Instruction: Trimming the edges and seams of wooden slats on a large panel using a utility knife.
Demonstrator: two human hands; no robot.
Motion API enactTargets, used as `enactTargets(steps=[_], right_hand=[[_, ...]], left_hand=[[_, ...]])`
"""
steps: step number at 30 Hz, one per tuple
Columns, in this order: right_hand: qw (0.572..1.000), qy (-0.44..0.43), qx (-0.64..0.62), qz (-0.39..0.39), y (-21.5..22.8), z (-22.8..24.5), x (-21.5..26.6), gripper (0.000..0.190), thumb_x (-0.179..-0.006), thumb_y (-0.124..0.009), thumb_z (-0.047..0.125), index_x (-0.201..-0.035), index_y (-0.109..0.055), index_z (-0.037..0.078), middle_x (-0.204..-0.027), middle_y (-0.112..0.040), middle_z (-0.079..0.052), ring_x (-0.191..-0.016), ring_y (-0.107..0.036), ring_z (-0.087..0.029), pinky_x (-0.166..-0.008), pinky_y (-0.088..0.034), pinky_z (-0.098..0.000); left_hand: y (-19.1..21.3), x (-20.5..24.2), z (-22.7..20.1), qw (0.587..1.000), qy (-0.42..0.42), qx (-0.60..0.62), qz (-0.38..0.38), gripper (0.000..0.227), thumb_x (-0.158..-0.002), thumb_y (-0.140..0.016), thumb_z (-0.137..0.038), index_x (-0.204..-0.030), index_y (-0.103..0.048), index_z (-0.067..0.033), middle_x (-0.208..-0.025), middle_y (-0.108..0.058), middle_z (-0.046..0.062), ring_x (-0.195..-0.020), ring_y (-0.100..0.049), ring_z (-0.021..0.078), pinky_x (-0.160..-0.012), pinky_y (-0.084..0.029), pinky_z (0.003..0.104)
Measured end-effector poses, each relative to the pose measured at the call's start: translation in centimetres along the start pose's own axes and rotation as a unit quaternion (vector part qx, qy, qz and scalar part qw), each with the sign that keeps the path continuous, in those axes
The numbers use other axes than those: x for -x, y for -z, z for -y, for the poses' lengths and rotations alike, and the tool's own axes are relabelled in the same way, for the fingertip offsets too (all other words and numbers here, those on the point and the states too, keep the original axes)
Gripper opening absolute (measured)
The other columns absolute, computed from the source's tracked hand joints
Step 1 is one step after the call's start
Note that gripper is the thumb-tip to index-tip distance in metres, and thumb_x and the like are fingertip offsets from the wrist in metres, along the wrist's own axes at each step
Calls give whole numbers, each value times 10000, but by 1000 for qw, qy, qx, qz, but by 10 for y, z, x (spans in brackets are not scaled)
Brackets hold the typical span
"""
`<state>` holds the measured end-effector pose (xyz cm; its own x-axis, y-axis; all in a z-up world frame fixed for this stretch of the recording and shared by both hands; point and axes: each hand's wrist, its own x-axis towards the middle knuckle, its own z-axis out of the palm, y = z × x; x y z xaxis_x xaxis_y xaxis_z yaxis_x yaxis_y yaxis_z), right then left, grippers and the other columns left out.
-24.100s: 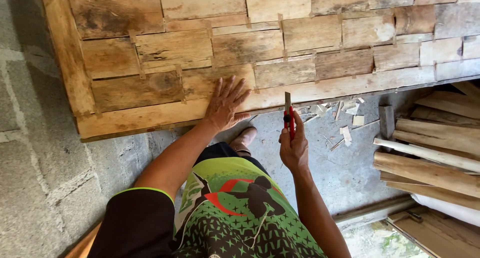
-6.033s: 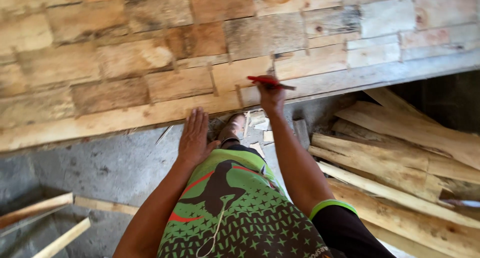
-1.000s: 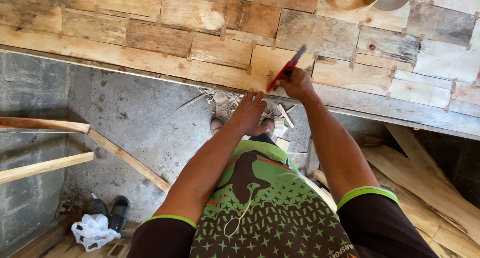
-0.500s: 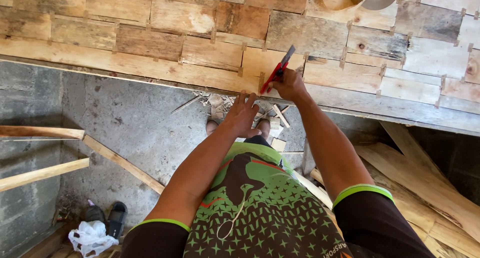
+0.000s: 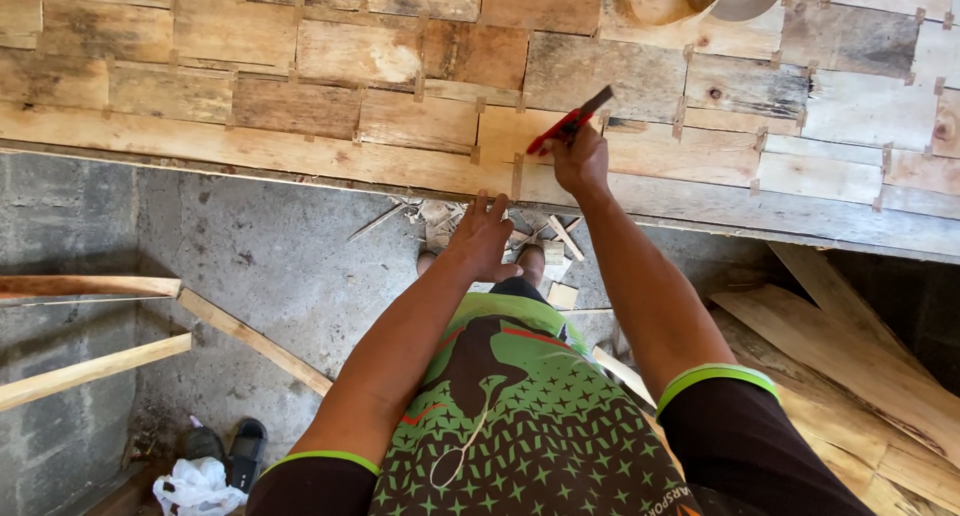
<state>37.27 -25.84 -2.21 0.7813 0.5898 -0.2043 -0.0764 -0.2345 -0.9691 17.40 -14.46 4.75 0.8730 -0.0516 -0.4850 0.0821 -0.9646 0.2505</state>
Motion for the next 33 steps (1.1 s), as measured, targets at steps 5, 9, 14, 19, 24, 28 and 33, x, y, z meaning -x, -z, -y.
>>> enactTargets(steps=[5,9,14,19,24,28,33], right_hand=[[992,42,116,-27,-1,9,-1,190,-857,-782,87,-971,-659,-3,-903,-788,-125,-822,-765,-195,-736,-597,-351],[983,16,154,-99,-10,10,0,181,-881,-794,111,-965,-678,0,-892,-799,-122,-797,-755,-215,-724,-576,-358],[991,40,108,-70,-5,-9,-12,237,-842,-812,144,-962,-666,2,-895,-780,-133,-808,-760,-238,-733,-592,-366],[977,50,197,-63,-6,4,-12,282,-807,-849,152,-973,-679,0,-909,-774,-142,-820,-747,-248,-723,-569,-369],[971,15,234,-41,-2,15,-11,258,-810,-872,146,-964,-694,39,-889,-773,-123,-799,-726,-209,-695,-550,-359],[983,31,157,-91,27,-9,-22,69,-919,-760,120,-963,-724,81,-921,-814,-53,-809,-755,-130,-701,-576,-325],[977,40,151,-143,111,-41,1,244,-866,-846,86,-1015,-667,17,-917,-751,-85,-811,-689,-179,-724,-556,-331]], left_hand=[[10,3,-7,1000,7,5,5,742,-723,-831,-560,-1191,-700,0,-1662,-171,222,-1501,-175,550,-1228,-222,574],[13,5,-13,999,0,-25,19,675,-701,-846,-552,-1071,-758,6,-1697,-137,187,-1463,-203,610,-1204,-249,620],[8,0,-14,999,0,-33,0,689,-680,-851,-573,-1063,-769,-6,-1682,-158,199,-1436,-221,651,-1177,-267,653],[5,-5,-13,999,3,-35,1,697,-678,-848,-584,-1072,-772,-14,-1669,-188,184,-1434,-226,647,-1168,-272,669],[15,-4,-19,998,11,-53,16,718,-709,-815,-617,-1106,-766,-20,-1684,-185,178,-1440,-233,640,-1165,-287,667],[11,-6,-22,994,19,-89,51,744,-732,-796,-634,-1142,-747,-15,-1686,-162,188,-1434,-230,645,-1164,-291,652],[15,-11,-33,999,34,-33,19,803,-714,-822,-604,-1245,-691,-16,-1664,-197,177,-1410,-236,661,-1160,-259,671]])
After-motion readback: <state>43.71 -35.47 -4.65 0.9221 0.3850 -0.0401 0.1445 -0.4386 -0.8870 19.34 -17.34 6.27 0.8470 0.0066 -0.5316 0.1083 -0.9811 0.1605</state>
